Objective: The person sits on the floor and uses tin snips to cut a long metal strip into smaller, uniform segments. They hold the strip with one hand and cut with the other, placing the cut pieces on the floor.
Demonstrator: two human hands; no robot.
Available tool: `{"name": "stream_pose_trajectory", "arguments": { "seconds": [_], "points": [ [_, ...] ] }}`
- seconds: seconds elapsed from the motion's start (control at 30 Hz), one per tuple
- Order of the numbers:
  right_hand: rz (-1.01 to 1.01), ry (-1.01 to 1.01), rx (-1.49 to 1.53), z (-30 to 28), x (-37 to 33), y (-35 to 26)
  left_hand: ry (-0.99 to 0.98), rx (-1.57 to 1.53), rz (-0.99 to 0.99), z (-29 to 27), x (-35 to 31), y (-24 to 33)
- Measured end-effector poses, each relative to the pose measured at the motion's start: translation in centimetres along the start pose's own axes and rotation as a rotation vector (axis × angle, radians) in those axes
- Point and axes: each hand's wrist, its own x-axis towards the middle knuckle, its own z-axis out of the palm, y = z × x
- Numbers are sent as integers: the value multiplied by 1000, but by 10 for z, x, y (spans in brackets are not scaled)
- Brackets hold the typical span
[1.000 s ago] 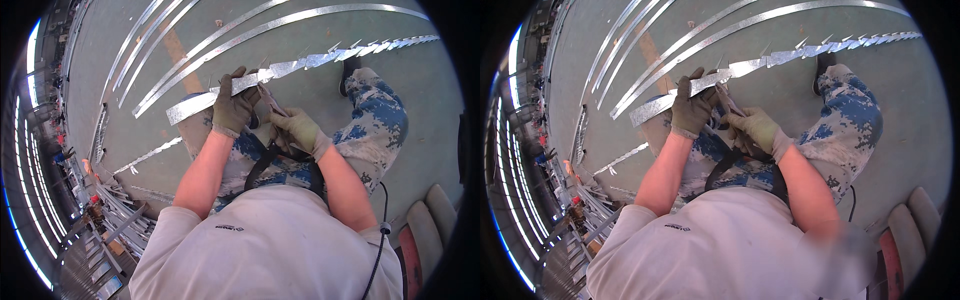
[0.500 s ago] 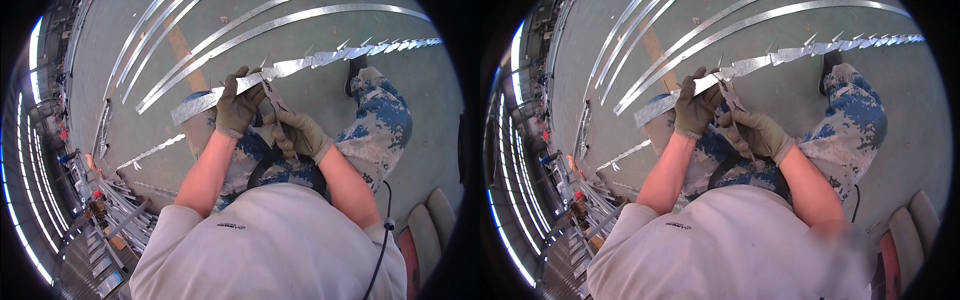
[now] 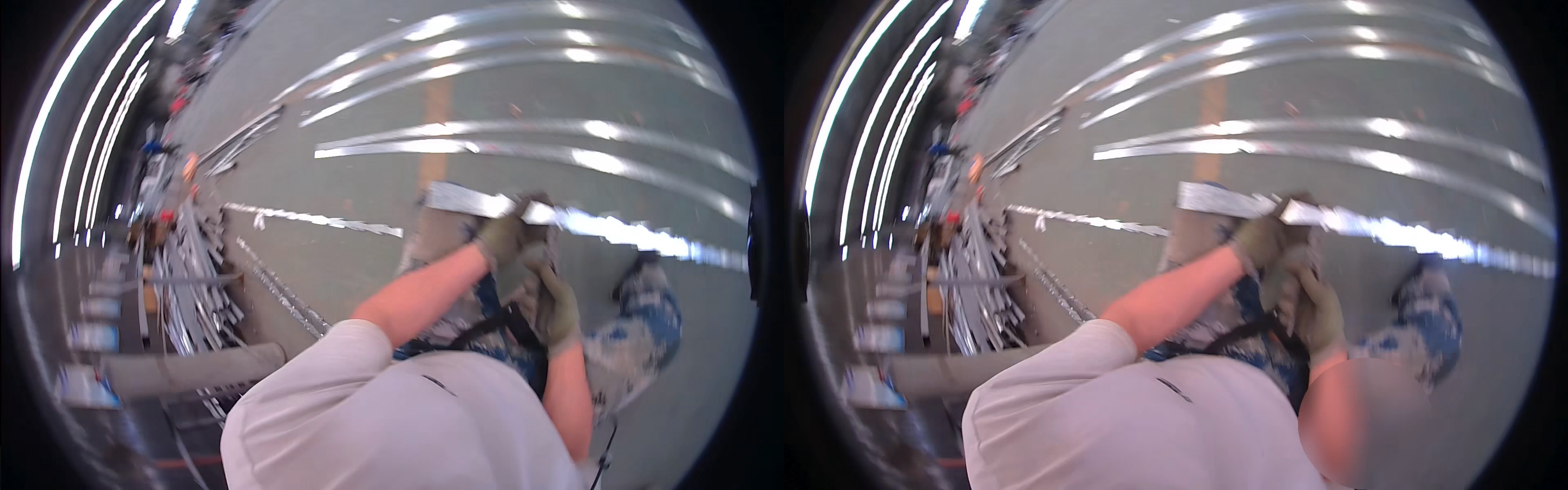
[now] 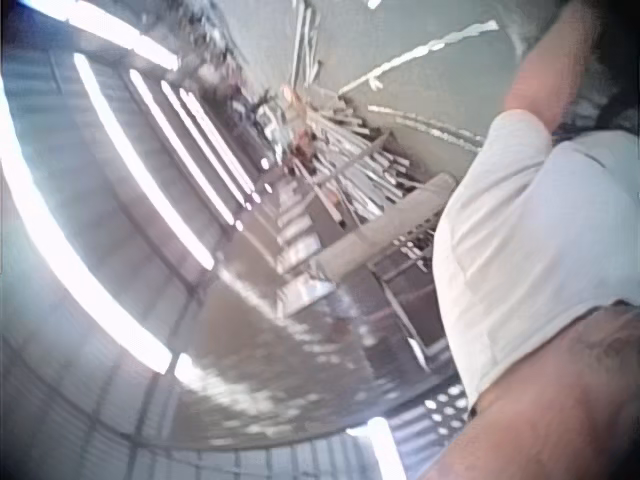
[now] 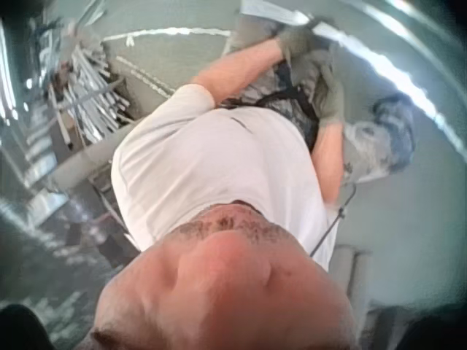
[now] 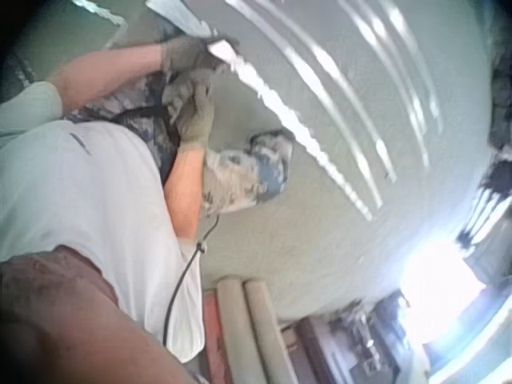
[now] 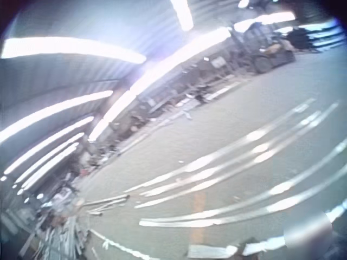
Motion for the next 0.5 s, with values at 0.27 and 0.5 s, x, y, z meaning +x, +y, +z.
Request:
{"name": "stream_pose_trajectory", "arguments": {
  "seconds": [0.27,0.5],
  "points": [
    [-84,-46,-132,-18,0,-5,265,-830,-430,16,4,92],
    [-114,-85,-105,-41,1,-21,305,-932,-264,-14,-13,116]
  ]
}}
